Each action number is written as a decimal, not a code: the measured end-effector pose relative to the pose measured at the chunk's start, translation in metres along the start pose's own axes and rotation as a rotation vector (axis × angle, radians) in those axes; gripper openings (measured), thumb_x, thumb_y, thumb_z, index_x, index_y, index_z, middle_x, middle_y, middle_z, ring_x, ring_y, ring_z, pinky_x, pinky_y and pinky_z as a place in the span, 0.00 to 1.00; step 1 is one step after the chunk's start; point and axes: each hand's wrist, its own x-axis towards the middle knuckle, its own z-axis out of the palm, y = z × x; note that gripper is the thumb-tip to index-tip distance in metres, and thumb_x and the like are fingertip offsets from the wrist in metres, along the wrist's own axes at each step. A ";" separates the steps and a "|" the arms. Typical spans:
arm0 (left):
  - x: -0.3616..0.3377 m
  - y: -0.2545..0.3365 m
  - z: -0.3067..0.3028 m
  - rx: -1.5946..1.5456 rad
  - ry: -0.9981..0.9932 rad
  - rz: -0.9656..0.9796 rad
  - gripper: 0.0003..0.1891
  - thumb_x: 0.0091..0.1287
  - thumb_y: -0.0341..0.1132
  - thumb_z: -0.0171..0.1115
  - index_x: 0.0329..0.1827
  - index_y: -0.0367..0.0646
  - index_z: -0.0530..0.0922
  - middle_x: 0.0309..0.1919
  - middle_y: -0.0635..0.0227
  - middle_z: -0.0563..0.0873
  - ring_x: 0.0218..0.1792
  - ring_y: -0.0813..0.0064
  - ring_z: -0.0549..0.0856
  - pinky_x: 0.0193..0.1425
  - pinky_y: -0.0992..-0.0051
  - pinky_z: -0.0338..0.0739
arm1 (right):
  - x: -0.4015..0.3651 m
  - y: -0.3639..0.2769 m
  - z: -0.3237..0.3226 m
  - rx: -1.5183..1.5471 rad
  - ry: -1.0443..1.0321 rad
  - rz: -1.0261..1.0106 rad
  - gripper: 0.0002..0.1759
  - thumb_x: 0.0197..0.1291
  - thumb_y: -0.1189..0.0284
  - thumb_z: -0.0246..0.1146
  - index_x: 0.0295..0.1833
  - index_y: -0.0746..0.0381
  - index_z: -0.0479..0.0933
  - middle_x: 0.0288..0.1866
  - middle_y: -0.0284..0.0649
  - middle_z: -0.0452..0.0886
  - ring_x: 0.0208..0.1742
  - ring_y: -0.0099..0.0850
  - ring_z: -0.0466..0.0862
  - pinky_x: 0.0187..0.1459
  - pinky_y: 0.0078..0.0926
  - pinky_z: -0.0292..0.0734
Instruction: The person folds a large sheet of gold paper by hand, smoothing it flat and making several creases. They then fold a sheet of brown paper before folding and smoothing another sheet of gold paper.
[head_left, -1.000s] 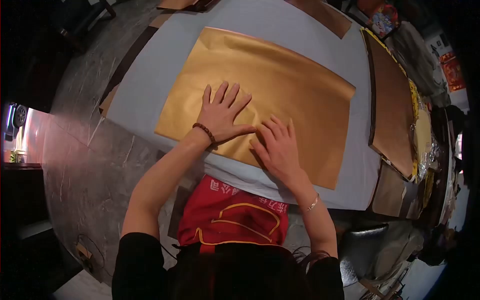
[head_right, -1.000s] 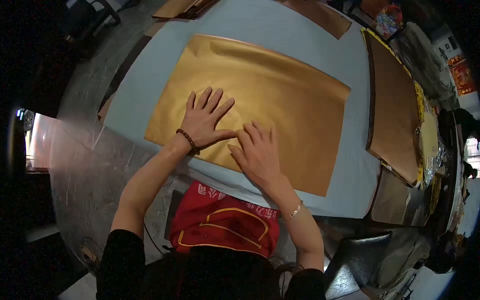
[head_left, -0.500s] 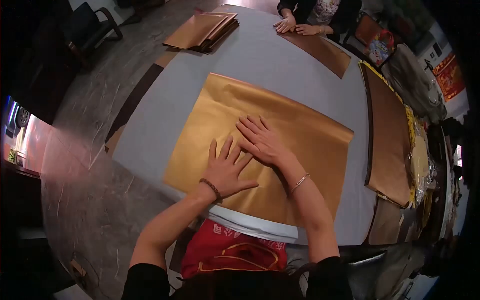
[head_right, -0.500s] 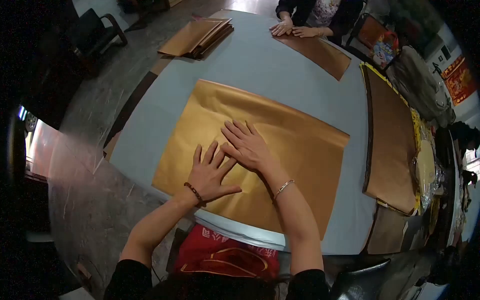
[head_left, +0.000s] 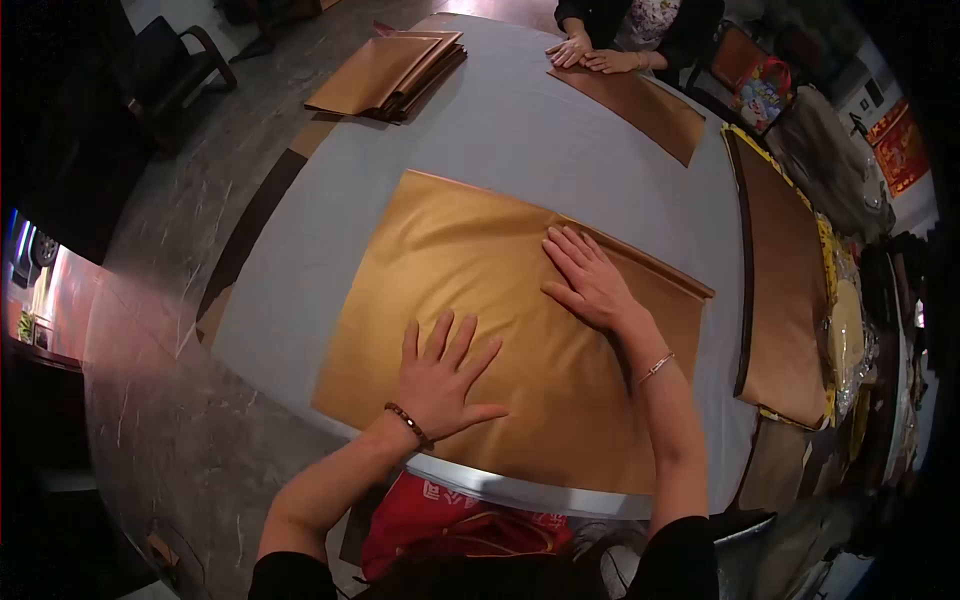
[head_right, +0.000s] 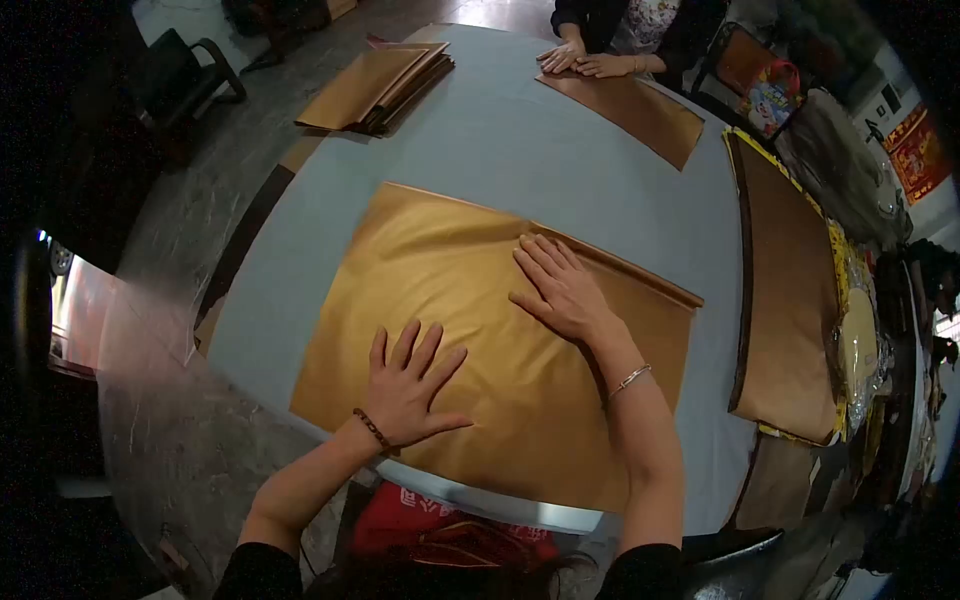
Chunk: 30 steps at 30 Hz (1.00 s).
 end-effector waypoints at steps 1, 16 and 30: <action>0.000 0.000 0.000 -0.002 0.004 -0.003 0.44 0.54 0.73 0.57 0.70 0.59 0.69 0.72 0.58 0.64 0.73 0.51 0.58 0.71 0.39 0.44 | -0.004 0.000 -0.001 0.029 0.013 0.041 0.37 0.69 0.47 0.48 0.74 0.62 0.60 0.78 0.44 0.57 0.79 0.39 0.53 0.78 0.39 0.42; 0.000 0.000 0.003 -0.029 0.014 -0.019 0.44 0.52 0.71 0.60 0.70 0.59 0.70 0.71 0.57 0.65 0.73 0.51 0.60 0.72 0.38 0.44 | -0.089 -0.128 0.009 -0.117 0.014 0.181 0.35 0.61 0.42 0.55 0.71 0.46 0.68 0.77 0.43 0.58 0.79 0.44 0.53 0.64 0.82 0.36; 0.044 0.007 -0.023 0.044 -0.108 0.002 0.29 0.69 0.56 0.53 0.64 0.45 0.72 0.67 0.60 0.70 0.69 0.59 0.66 0.69 0.49 0.57 | -0.135 -0.131 0.002 -0.070 0.016 0.217 0.45 0.51 0.30 0.56 0.69 0.44 0.70 0.77 0.44 0.58 0.78 0.51 0.51 0.61 0.85 0.32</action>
